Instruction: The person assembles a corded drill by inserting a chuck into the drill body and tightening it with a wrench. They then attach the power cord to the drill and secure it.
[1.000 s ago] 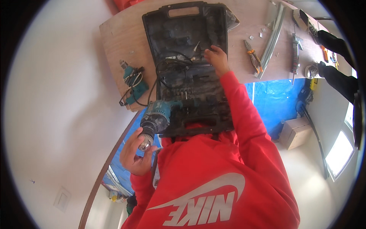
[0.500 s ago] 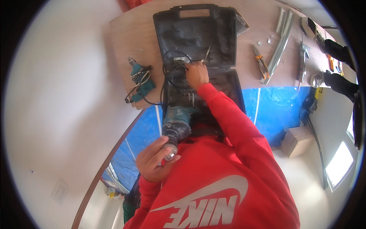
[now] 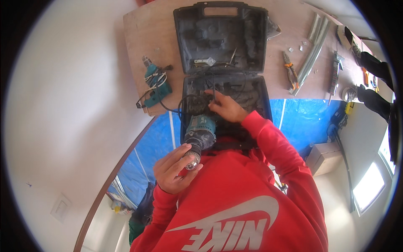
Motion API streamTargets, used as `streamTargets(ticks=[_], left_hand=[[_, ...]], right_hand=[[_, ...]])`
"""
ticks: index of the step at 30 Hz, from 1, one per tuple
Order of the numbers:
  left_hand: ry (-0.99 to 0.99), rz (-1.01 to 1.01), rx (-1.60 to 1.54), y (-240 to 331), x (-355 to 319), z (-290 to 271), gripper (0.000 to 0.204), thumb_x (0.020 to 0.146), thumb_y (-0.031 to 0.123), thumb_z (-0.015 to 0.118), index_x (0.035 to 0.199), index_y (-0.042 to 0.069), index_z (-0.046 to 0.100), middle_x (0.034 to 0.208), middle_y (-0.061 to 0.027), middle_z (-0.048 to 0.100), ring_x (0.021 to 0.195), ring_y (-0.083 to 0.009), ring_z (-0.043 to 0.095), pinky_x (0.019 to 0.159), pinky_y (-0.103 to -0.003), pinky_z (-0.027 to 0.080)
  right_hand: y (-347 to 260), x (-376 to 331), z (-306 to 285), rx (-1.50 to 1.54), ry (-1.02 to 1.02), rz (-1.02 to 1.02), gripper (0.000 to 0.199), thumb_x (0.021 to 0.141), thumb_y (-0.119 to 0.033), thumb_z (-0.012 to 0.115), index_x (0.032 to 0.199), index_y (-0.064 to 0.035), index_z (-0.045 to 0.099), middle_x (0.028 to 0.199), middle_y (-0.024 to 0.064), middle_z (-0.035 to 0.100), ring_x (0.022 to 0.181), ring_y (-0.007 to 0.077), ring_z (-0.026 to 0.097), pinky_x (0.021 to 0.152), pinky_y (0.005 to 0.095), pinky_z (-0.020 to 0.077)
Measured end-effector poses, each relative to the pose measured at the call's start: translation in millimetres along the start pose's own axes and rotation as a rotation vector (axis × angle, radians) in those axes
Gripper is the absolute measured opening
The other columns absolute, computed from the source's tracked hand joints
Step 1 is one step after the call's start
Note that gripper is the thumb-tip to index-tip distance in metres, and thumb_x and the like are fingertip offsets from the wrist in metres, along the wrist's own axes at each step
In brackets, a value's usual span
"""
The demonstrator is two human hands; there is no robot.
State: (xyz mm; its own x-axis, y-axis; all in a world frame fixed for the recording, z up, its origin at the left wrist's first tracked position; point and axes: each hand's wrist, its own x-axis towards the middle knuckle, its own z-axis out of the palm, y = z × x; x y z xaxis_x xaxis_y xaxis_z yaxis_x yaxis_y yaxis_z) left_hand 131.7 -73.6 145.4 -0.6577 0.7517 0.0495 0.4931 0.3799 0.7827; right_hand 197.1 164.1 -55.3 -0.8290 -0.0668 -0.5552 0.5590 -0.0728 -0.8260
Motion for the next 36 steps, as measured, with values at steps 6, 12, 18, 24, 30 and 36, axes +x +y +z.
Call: streamTargets(ticks=[6,12,18,24,30,36], left_hand=[[0.040,-0.033,-0.009,-3,-6,4,0.044,0.067,0.006,0.095,0.106,0.005,0.075,0.115,-0.0199,0.077,0.100,-0.0351,0.078,0.082,-0.037,0.064],[0.058,-0.043,-0.036,-8,-8,8,0.044,0.067,0.005,0.095,0.106,0.003,0.075,0.116,-0.0206,0.077,0.103,-0.0364,0.078,0.084,-0.039,0.064],[0.049,-0.010,-0.059,-16,-4,21,0.046,0.066,0.002,0.093,0.108,0.001,0.074,0.116,-0.0244,0.077,0.104,-0.0372,0.078,0.086,-0.040,0.063],[0.074,-0.004,-0.062,-18,1,25,0.047,0.068,0.001,0.092,0.111,0.000,0.074,0.115,-0.0246,0.077,0.101,-0.0365,0.078,0.085,-0.040,0.063],[0.079,-0.016,-0.036,-19,1,30,0.043,0.069,0.006,0.094,0.107,0.001,0.074,0.113,-0.0215,0.078,0.098,-0.0370,0.078,0.082,-0.039,0.062],[0.086,-0.046,0.035,-5,-1,36,0.047,0.066,0.006,0.094,0.107,0.002,0.072,0.112,-0.0223,0.077,0.098,-0.0379,0.077,0.083,-0.041,0.062]], right_hand=[[17,-9,-13,-0.012,0.056,-0.065,0.046,0.106,-0.040,0.057,0.116,0.0037,0.067,0.089,0.0119,0.066,0.089,0.0267,0.064,0.084,0.0401,0.0502],[25,-40,-54,-0.366,0.393,0.040,0.052,0.099,-0.046,0.072,0.104,0.0059,0.070,0.091,0.0169,0.066,0.089,0.0349,0.065,0.085,0.0423,0.0504],[43,-66,-68,-0.508,0.496,0.051,0.053,0.088,-0.039,0.085,0.118,0.0015,0.072,0.128,0.0223,0.066,0.117,0.0395,0.065,0.099,0.0427,0.0522],[79,-58,-98,-0.465,0.868,-0.001,0.068,0.088,-0.046,0.084,0.134,0.0001,0.066,0.141,0.0247,0.060,0.131,0.0415,0.059,0.110,0.0472,0.0476],[110,8,-157,-0.019,0.935,-0.014,0.083,0.091,-0.054,0.079,0.145,0.0056,0.056,0.137,0.0299,0.064,0.130,0.0404,0.062,0.109,0.0466,0.0484],[91,59,-164,-0.107,0.972,-0.134,0.078,0.093,-0.045,0.079,0.147,0.0047,0.054,0.135,0.0304,0.067,0.128,0.0414,0.065,0.107,0.0453,0.0499]])
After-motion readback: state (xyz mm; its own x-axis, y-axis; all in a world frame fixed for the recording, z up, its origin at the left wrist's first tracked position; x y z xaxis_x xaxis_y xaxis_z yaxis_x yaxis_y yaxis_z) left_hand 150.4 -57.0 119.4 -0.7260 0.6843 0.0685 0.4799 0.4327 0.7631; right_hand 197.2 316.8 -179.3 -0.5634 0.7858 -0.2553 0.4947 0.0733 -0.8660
